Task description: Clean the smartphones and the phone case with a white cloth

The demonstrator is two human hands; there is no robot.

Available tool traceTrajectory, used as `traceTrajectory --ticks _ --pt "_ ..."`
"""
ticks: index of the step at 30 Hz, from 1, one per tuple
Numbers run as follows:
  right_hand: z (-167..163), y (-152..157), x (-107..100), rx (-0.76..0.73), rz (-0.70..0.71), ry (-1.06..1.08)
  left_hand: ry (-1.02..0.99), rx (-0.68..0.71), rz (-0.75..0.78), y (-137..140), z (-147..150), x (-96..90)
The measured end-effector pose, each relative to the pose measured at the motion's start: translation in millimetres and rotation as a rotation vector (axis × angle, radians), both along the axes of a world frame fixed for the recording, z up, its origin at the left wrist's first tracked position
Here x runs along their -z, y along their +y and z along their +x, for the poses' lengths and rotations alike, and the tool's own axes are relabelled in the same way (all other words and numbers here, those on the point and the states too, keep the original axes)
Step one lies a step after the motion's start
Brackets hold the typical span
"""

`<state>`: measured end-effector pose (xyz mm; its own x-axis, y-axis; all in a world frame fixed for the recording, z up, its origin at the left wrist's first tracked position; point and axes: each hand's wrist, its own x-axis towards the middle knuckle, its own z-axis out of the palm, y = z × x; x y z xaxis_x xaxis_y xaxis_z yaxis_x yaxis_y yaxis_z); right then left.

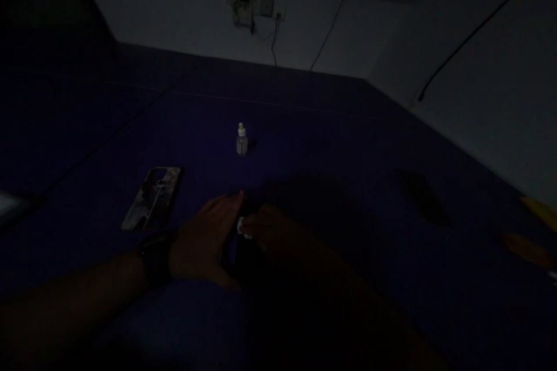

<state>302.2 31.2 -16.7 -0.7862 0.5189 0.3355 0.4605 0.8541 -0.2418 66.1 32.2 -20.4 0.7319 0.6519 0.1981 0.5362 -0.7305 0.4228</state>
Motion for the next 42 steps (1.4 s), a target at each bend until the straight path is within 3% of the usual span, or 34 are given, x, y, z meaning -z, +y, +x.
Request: traceTrajectory --ticks 6,9,12,17,22,27,33,39,42 --pt "4.6 6.1 -1.4 0.197 0.051 -0.022 -0.024 0.013 0.015 -0.1 1.4 -0.6" --pt "-2.0 7.9 -2.4 0.131 0.063 -0.021 -0.022 0.009 0.005 0.0 1.1 -1.3" --pt "1.2 7.6 -6.2 0.08 -0.009 -0.01 -0.017 0.002 0.002 0.2 0.9 -0.7" --pt "-0.7 9.7 -12.0 0.158 -0.01 -0.011 -0.024 0.025 0.018 0.9 1.2 -0.9" --pt "-0.1 4.8 -17.5 0.022 -0.109 -0.019 0.003 0.016 0.005 0.9 1.3 -2.6" --pt "8.1 6.3 -12.8 0.168 -0.052 0.004 -0.01 0.03 0.015 0.4 0.7 -3.4" --pt "3.1 -1.9 -17.5 0.015 -0.18 0.022 -0.003 0.045 0.01 0.3 -0.5 -3.6" --pt "46.1 -10.9 -30.8 0.353 -0.122 0.158 0.025 0.086 -0.044 1.9 -1.3 -7.6" --pt "55.9 -16.1 -26.9 0.323 -0.11 0.084 0.013 0.089 -0.038 1.8 -1.5 -8.0"
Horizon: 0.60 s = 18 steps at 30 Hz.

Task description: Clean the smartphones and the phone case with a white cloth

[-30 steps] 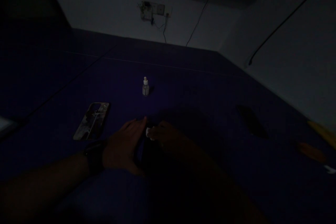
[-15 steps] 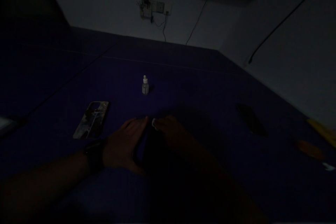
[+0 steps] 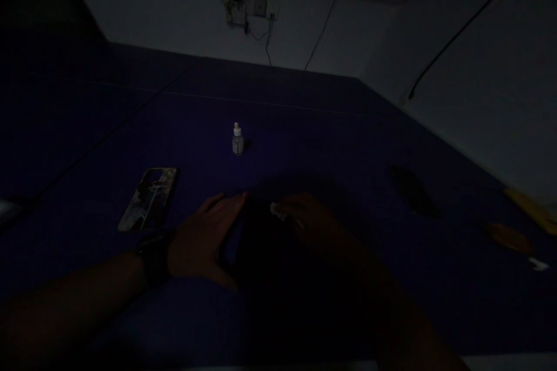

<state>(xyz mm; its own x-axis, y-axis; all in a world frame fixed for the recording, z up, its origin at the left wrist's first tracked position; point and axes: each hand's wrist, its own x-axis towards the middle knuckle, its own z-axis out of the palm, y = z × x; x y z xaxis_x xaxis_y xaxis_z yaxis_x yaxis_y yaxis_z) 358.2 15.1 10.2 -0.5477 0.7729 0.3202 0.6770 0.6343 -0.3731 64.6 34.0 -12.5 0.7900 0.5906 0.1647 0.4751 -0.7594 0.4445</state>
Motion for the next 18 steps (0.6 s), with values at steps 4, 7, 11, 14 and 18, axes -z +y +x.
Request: traceTrajectory --ticks 4,7,11,14,18 --pt "-7.4 -7.4 10.7 -0.116 -0.034 -0.098 -0.01 -0.002 0.001 0.2 0.1 0.6" --pt "-15.5 -9.6 15.7 -0.158 -0.069 -0.112 0.004 -0.004 0.001 0.7 0.7 -0.1" --pt "-14.1 -11.3 13.5 -0.245 -0.091 -0.101 0.011 -0.032 0.011 0.1 1.4 -1.5" --pt "-8.6 -12.7 11.2 -0.233 -0.094 -0.097 0.009 -0.044 0.024 -0.8 1.6 -1.0" --pt "-14.5 -14.0 14.7 -0.116 -0.05 -0.12 0.007 -0.037 0.033 -1.2 1.3 0.2"
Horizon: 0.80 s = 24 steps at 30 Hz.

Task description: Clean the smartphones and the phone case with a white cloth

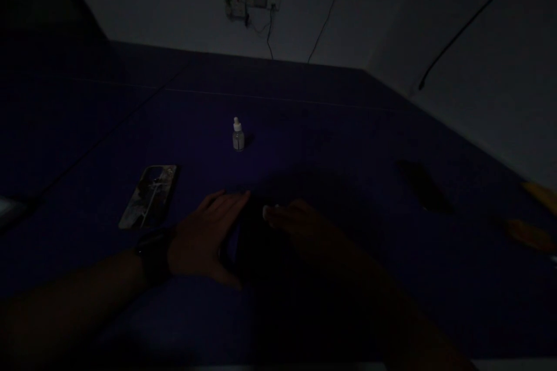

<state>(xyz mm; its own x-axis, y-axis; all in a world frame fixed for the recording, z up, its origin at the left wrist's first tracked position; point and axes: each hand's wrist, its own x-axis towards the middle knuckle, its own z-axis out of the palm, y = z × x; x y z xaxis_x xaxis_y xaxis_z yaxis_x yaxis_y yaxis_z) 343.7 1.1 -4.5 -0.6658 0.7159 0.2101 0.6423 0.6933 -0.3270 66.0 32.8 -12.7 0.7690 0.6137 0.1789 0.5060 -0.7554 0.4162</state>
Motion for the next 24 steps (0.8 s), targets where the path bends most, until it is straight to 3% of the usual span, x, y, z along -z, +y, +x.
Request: traceTrajectory --ticks 5,11,15,20,24 --pt "-7.5 -6.1 -4.0 -0.16 -0.081 0.022 -0.008 -0.003 0.014 -0.3 -0.3 0.7" --pt "-1.3 -1.4 -5.1 -0.023 -0.015 0.008 -0.01 0.0 0.015 -0.7 0.2 -1.0" --pt "2.2 -1.9 -3.9 -0.13 -0.065 0.003 0.002 -0.007 0.013 -0.4 0.4 -2.1" --pt "5.4 -1.7 -3.1 -0.017 -0.038 -0.032 0.004 -0.002 0.018 -0.4 -0.7 -1.6" --pt "-3.6 -3.8 -7.1 -0.11 -0.094 -0.054 -0.009 -0.01 0.03 -0.5 -1.0 -0.7"
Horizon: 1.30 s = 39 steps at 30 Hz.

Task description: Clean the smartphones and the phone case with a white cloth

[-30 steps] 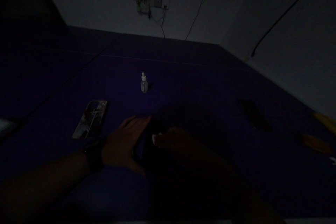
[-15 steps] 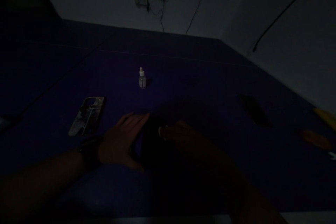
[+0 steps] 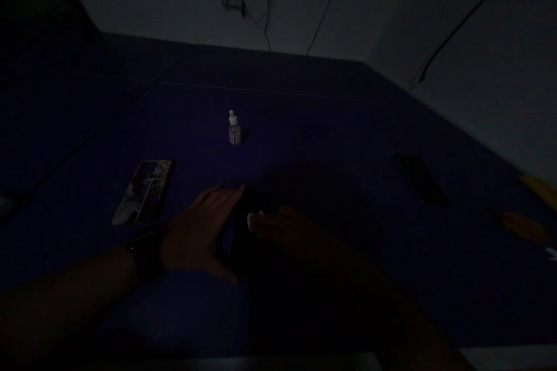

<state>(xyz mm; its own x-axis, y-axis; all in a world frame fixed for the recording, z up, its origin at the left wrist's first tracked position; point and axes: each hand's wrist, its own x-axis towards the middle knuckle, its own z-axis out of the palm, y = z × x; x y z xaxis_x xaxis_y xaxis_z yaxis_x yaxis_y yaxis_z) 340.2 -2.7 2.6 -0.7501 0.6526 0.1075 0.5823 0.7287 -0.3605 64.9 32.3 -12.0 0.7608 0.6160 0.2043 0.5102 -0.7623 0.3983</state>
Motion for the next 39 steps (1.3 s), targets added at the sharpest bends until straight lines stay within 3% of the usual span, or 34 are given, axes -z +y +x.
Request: traceTrajectory --ticks 2,7,12,18,24,29,34,39 --pt "-0.1 -1.0 -4.3 -0.033 -0.05 -0.01 0.005 0.002 -0.002 0.2 0.1 0.4" --pt "4.6 0.2 0.4 0.106 -0.064 -0.012 0.021 0.005 -0.009 0.2 0.2 0.6" --pt "10.5 0.0 7.0 -0.011 -0.147 -0.034 0.017 -0.002 -0.02 -0.2 0.3 -1.0" --pt "8.3 4.7 10.5 0.124 -0.095 -0.02 0.017 0.004 -0.027 0.7 0.2 0.4" --pt "6.6 -1.6 6.5 -0.027 -0.088 -0.071 0.017 -0.011 -0.039 0.9 -0.2 0.8" --pt "14.5 4.2 7.5 0.102 -0.03 -0.107 0.019 -0.001 -0.016 0.3 -0.6 -0.6" --pt "12.8 0.2 9.7 0.001 -0.065 -0.105 0.03 -0.005 -0.031 0.3 -0.2 -0.7" --pt "11.1 -0.4 7.8 0.134 -0.038 -0.087 0.014 -0.009 -0.049 0.0 0.9 -2.1"
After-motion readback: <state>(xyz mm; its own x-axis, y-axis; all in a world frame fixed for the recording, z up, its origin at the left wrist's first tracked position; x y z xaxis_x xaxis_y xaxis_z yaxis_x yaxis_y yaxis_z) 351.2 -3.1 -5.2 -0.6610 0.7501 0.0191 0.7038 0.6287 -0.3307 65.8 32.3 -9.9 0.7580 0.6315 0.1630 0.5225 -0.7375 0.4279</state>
